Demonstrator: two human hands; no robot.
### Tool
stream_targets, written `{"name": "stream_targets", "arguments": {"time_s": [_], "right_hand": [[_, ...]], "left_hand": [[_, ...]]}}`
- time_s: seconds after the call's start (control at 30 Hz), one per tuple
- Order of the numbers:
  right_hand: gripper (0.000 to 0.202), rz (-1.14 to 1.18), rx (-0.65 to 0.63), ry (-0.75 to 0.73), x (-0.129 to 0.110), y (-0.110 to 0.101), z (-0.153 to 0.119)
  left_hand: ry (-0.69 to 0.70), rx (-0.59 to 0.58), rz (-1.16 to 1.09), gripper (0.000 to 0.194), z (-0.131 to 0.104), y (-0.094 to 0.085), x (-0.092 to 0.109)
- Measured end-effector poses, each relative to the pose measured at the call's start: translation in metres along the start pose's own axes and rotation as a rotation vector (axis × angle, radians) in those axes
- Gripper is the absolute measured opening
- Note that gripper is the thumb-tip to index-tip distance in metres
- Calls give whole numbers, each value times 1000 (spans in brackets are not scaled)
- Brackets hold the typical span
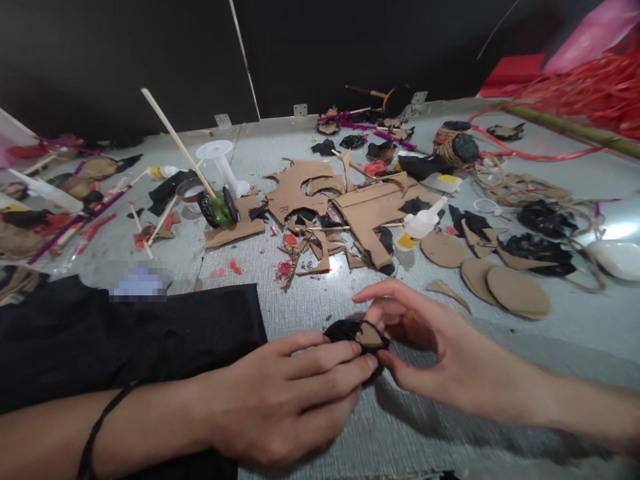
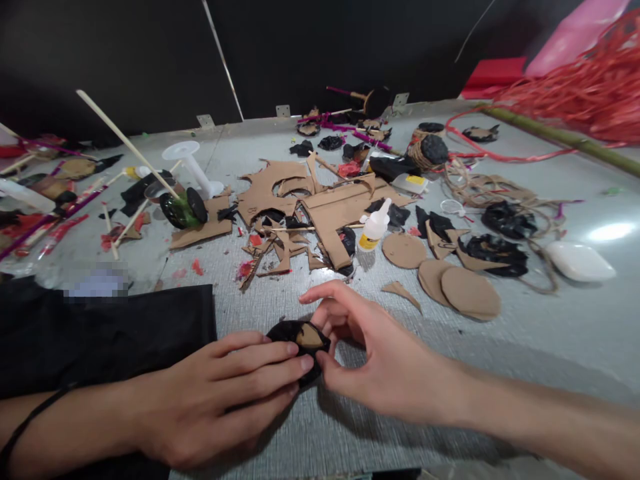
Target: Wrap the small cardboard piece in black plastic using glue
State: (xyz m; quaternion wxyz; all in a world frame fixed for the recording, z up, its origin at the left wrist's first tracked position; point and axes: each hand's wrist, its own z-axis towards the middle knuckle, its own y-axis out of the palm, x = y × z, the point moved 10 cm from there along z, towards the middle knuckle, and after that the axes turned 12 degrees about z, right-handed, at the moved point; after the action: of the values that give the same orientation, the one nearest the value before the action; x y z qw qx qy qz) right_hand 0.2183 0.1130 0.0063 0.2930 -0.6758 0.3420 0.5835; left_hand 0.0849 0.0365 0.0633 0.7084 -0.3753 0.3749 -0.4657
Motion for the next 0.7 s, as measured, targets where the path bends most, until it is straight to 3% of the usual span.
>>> {"name": "stream_targets", "arguments": {"time_s": [0.7], "right_hand": [[44,-47,-11,-31,-11,2,1]], "left_hand": [[31,37,-48,34,3,-7,4]]}}
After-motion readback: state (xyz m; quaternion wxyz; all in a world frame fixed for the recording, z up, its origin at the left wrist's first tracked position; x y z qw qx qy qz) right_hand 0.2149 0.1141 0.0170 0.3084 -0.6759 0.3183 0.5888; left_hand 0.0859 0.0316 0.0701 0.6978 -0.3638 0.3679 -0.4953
